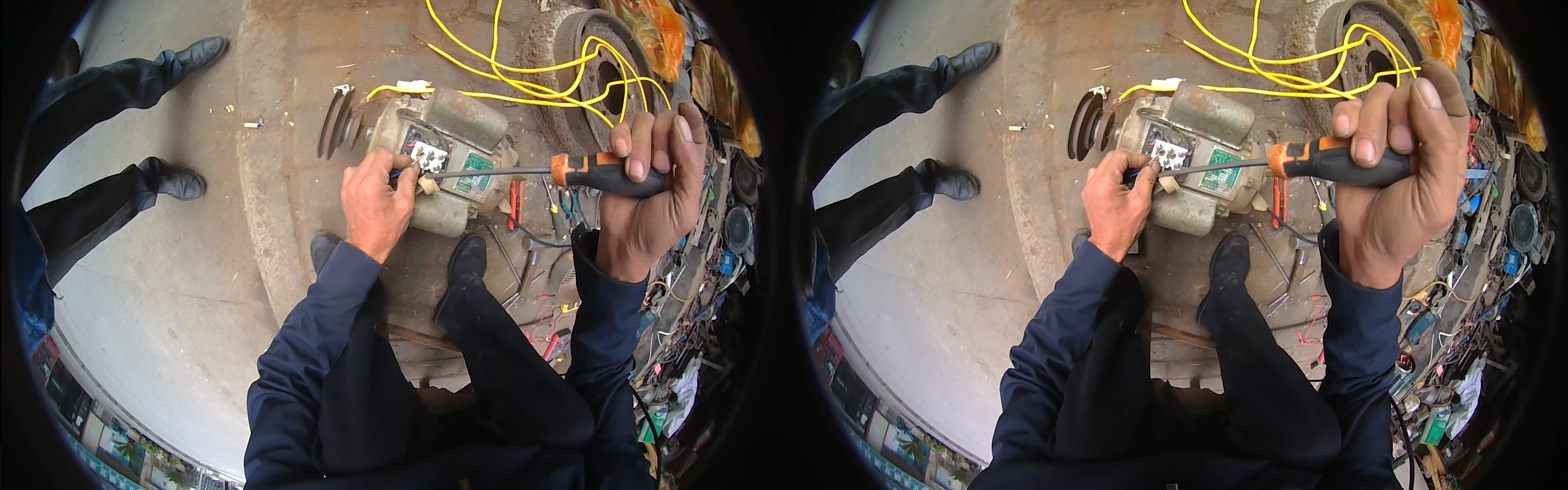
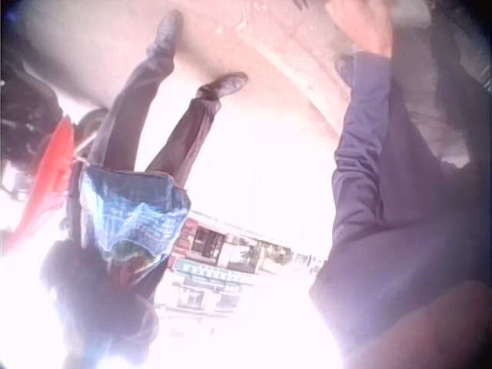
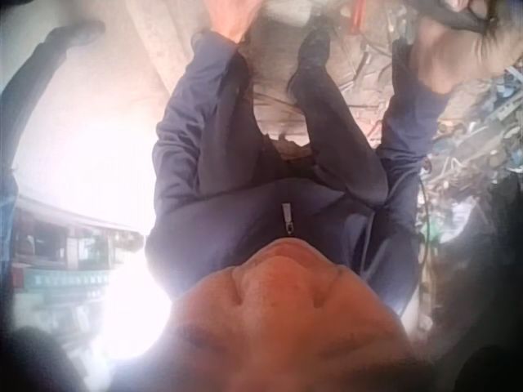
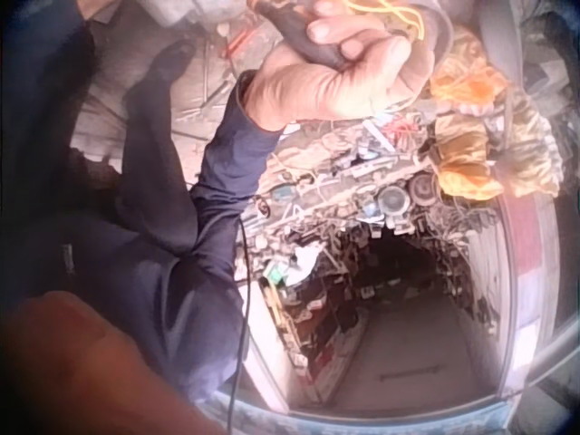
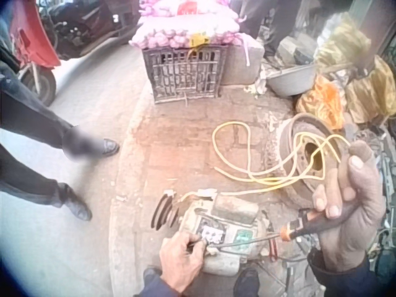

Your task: The person works on an electric motor placed on the floor, using a screwdriver to adjust internal components and wires. They then place a metal cover over the motor and secure it with screws, completing the assembly.

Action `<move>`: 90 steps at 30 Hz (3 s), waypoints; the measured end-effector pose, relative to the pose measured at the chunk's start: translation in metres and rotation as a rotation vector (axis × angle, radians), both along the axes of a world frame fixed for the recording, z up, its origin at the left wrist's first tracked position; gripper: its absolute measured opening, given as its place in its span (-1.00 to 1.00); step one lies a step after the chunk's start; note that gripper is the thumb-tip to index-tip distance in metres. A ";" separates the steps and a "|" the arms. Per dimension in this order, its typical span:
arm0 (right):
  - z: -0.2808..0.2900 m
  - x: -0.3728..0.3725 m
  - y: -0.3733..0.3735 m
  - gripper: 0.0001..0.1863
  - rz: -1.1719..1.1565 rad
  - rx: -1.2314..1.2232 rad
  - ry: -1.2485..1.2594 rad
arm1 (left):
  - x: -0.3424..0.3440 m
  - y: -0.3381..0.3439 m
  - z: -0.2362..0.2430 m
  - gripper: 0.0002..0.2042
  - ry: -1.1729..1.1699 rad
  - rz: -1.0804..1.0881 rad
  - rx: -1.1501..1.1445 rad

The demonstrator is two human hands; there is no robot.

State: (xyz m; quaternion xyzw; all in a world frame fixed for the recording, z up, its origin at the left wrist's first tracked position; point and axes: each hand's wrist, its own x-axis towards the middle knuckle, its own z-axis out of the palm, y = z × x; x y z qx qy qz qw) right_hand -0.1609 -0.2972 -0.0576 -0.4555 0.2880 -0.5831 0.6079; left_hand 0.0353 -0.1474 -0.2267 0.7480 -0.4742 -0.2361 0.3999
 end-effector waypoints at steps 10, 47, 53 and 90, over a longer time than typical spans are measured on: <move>-0.005 0.042 0.018 -0.68 0.127 -0.340 0.215 | -0.004 0.003 -0.013 -0.88 -0.020 0.022 -0.127; 0.005 0.067 0.043 -0.80 0.183 -0.440 0.403 | -0.004 0.005 -0.019 -0.87 -0.032 0.071 -0.257; 0.021 0.077 0.052 -0.62 0.230 -0.900 0.896 | -0.003 0.005 -0.019 -0.87 -0.024 0.077 -0.274; 0.075 0.062 0.044 -0.51 0.525 -0.781 1.580 | -0.005 0.006 -0.026 -0.87 -0.007 0.113 -0.297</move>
